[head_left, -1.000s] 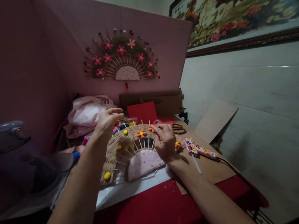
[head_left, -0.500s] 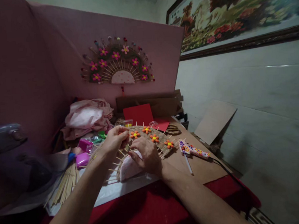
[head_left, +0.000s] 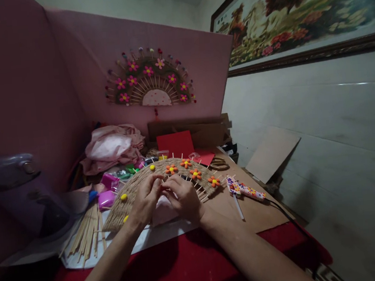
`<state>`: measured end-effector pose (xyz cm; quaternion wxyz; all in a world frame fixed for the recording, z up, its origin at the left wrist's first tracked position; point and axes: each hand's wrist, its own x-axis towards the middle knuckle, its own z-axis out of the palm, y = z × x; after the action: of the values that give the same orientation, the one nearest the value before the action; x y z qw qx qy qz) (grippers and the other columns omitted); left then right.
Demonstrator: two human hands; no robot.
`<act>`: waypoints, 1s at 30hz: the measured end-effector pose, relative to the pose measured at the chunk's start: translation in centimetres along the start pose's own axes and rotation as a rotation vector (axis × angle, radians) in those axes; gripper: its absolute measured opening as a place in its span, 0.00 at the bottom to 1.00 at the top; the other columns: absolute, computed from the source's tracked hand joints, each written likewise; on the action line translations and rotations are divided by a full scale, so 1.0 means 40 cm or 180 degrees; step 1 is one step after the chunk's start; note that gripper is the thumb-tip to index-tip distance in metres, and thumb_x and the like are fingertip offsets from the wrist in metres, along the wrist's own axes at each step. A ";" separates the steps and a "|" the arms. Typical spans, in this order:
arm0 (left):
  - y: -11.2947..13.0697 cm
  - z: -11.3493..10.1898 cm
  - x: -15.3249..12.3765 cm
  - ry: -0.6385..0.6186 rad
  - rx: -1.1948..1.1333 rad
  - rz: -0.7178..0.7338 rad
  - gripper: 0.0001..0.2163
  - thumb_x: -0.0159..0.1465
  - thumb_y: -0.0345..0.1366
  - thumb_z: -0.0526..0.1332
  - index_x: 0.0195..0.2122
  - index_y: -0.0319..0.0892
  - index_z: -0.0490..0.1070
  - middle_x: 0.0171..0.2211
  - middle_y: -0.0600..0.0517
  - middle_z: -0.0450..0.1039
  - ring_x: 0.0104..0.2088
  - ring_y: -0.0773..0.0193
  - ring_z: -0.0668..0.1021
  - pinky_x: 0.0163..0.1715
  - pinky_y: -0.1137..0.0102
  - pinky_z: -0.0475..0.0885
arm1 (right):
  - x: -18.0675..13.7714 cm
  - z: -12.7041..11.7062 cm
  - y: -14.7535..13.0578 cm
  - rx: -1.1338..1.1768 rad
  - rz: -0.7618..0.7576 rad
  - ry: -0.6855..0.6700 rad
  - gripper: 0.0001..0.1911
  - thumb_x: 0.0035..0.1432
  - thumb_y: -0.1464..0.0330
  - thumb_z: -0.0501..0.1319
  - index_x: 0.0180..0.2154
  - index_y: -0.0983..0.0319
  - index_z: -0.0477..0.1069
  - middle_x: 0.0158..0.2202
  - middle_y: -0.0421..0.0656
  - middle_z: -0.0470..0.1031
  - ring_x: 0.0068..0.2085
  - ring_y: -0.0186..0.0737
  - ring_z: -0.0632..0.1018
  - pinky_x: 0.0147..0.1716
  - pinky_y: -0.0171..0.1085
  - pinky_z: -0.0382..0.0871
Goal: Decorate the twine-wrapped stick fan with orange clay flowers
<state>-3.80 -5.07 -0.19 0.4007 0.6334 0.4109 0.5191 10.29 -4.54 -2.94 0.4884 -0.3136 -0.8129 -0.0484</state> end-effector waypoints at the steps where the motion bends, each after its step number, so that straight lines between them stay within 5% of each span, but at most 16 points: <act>1: 0.000 0.001 -0.002 0.0003 -0.0097 -0.0056 0.15 0.59 0.48 0.56 0.37 0.39 0.68 0.21 0.57 0.63 0.18 0.71 0.64 0.17 0.75 0.57 | 0.000 0.001 0.003 0.0015 0.0021 0.0016 0.07 0.62 0.67 0.53 0.36 0.61 0.69 0.34 0.45 0.71 0.37 0.38 0.72 0.36 0.36 0.69; 8: 0.000 -0.013 -0.005 -0.0268 -0.0437 -0.0272 0.12 0.56 0.42 0.62 0.33 0.38 0.66 0.20 0.56 0.66 0.18 0.72 0.66 0.17 0.76 0.60 | -0.003 0.002 0.011 0.0233 0.0222 0.0187 0.05 0.62 0.69 0.54 0.36 0.61 0.67 0.32 0.44 0.70 0.34 0.38 0.72 0.34 0.36 0.68; 23: 0.008 -0.017 -0.009 -0.0078 -0.0912 -0.0417 0.11 0.49 0.35 0.67 0.29 0.36 0.67 0.21 0.56 0.68 0.20 0.72 0.68 0.19 0.76 0.62 | -0.001 -0.001 -0.003 0.0727 0.0267 0.0143 0.05 0.59 0.69 0.58 0.39 0.61 0.68 0.32 0.43 0.70 0.33 0.36 0.71 0.34 0.36 0.68; 30: -0.004 -0.027 -0.009 -0.0170 -0.0794 -0.0490 0.12 0.54 0.41 0.64 0.33 0.37 0.69 0.24 0.52 0.72 0.24 0.68 0.73 0.22 0.75 0.65 | -0.001 -0.002 -0.001 0.0720 0.0352 0.0156 0.05 0.61 0.69 0.56 0.36 0.61 0.69 0.31 0.42 0.71 0.34 0.36 0.72 0.34 0.36 0.67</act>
<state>-4.93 -5.27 -0.29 0.5258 0.5588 0.3798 0.5168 10.35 -4.63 -2.93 0.5422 -0.2996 -0.7825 0.0629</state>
